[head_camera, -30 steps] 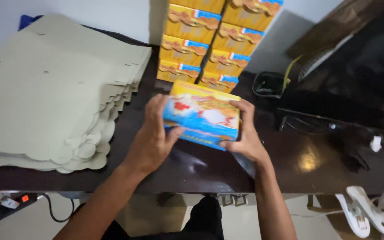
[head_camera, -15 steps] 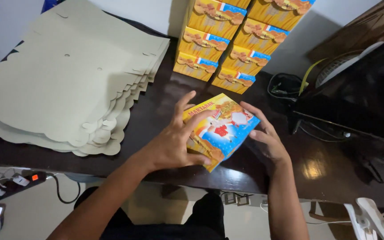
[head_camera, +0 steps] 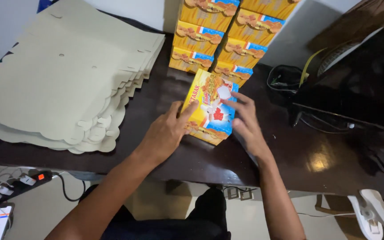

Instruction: Folding a cardboard box and placing a packaged food item inside it

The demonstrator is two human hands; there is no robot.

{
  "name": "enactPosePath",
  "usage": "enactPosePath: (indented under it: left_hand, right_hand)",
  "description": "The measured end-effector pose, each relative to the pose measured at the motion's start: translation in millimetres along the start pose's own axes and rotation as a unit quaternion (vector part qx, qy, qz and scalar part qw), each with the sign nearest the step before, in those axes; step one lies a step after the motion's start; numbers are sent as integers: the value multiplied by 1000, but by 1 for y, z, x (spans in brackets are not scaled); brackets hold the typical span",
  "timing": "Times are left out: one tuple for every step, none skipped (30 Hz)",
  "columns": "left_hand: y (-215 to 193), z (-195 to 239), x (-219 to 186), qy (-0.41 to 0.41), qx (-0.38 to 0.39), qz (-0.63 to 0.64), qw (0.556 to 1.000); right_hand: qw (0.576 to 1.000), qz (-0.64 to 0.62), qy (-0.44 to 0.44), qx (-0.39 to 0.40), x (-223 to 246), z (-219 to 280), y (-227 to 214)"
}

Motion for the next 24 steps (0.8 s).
enactPosePath:
  left_hand:
    - [-1,0,-3,-1,1,0,1000]
    - [-7,1,-6,15,-26,3,1000]
    - [-12,3,-10,31,-53,6,998]
    - [-21,9,-15,23,-56,1,998]
    - [-37,16,-21,27,-114,27,993]
    - [-54,23,-26,29,-174,49,983]
    - [-64,37,-28,21,-178,41,983]
    - [-84,55,-31,18,-281,31,959]
    - [-103,76,-35,17,-380,20,925]
    - [-117,89,-36,12,-380,14,925]
    - [-136,110,-32,-51,-449,-11,892]
    - [-153,131,-30,-114,-511,-34,851]
    - [-159,140,-17,-117,-510,-37,851]
    - [-167,154,0,-167,-553,-37,815]
    - [-174,169,17,-215,-593,-38,775]
    - [-182,179,42,-213,-593,-38,776]
    - [-188,182,68,-241,-530,-78,810]
    - [-195,186,95,-266,-464,-119,836]
    - [-205,185,121,-264,-464,-120,837]
    - [-211,182,152,-317,-412,-144,842]
    - [-218,180,184,-367,-357,-166,842]
    - [-223,181,197,-365,-360,-166,843]
    - [-224,179,215,-400,-286,-200,847]
    - [-225,177,234,-432,-211,-233,846]
  right_hand:
    - [1000,-1,1,0,2,2,-1]
    - [999,14,-3,29,4,2,3]
    - [998,30,-7,58,6,2,8]
    - [997,26,-12,65,3,3,8]
    - [997,18,-20,75,1,4,8]
    - [996,9,-30,87,-1,1,10]
    - [995,4,-38,95,7,1,12]
    - [995,-5,-20,100,11,2,15]
    - [994,-13,-2,105,15,3,17]
    - [994,-18,-6,110,17,3,19]
    - [991,-28,-19,129,20,2,23]
    - [988,-37,-28,147,23,5,25]
    - [987,-41,-29,150,20,4,27]
    - [989,-24,-32,145,18,4,27]
    - [990,-7,-34,139,15,4,27]
    - [990,-8,-34,138,14,4,26]
    - [989,-2,-42,138,13,5,26]
    - [989,4,-52,139,14,5,25]
    - [989,4,-53,138,15,5,25]
    - [989,2,-56,137,16,4,25]
    - [989,1,-59,136,17,4,24]
    - [989,3,-61,134,17,5,23]
    - [989,-4,-52,137,16,6,23]
    - [989,-12,-43,139,15,6,24]
Point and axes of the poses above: each hand's wrist, its own z-axis away from the middle knuckle, its own y-axis out of the palm, x = y × z, the point moved 6 cm from there along -z, towards the middle knuckle
